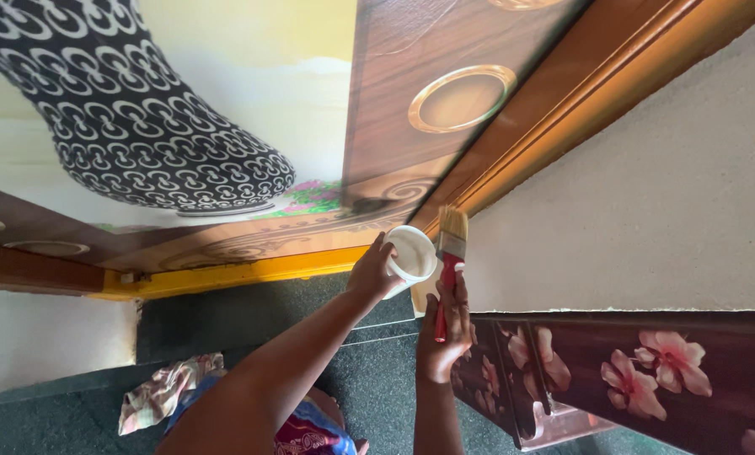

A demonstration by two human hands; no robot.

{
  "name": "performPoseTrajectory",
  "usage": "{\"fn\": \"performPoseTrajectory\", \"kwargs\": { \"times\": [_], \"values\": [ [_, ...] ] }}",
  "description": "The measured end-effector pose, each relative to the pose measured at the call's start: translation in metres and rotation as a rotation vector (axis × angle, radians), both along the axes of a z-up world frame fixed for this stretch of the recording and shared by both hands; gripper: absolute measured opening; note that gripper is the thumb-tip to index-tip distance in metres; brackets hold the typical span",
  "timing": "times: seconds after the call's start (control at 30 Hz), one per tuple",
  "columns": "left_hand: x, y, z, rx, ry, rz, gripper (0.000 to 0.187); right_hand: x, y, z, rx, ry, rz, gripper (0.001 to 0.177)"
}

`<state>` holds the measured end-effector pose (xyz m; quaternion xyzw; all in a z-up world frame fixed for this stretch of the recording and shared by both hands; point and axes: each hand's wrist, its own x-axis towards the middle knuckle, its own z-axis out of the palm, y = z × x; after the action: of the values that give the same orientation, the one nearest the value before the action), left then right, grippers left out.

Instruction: The person paints along a door frame using a paintbrush while holding a container of paint.

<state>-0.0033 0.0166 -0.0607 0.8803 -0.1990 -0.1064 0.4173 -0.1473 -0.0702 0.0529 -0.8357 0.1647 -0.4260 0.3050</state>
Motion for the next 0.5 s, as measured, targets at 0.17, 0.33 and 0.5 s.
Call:
{"fn": "performPoseTrajectory", "kwargs": {
  "times": [0.17, 0.33, 0.5],
  "values": [
    [0.003, 0.001, 0.007, 0.016, 0.016, -0.020, 0.061, 0.018, 0.000, -0.028, 0.081, 0.049, 0.022, 0.033],
    [0.009, 0.004, 0.001, 0.080, 0.069, 0.005, 0.065, 0.010, 0.008, -0.028, 0.130, 0.149, -0.005, 0.031],
    [0.013, 0.013, -0.007, -0.002, 0.018, -0.020, 0.061, 0.019, 0.022, 0.004, -0.099, -0.035, 0.053, 0.035]
  ]
}}
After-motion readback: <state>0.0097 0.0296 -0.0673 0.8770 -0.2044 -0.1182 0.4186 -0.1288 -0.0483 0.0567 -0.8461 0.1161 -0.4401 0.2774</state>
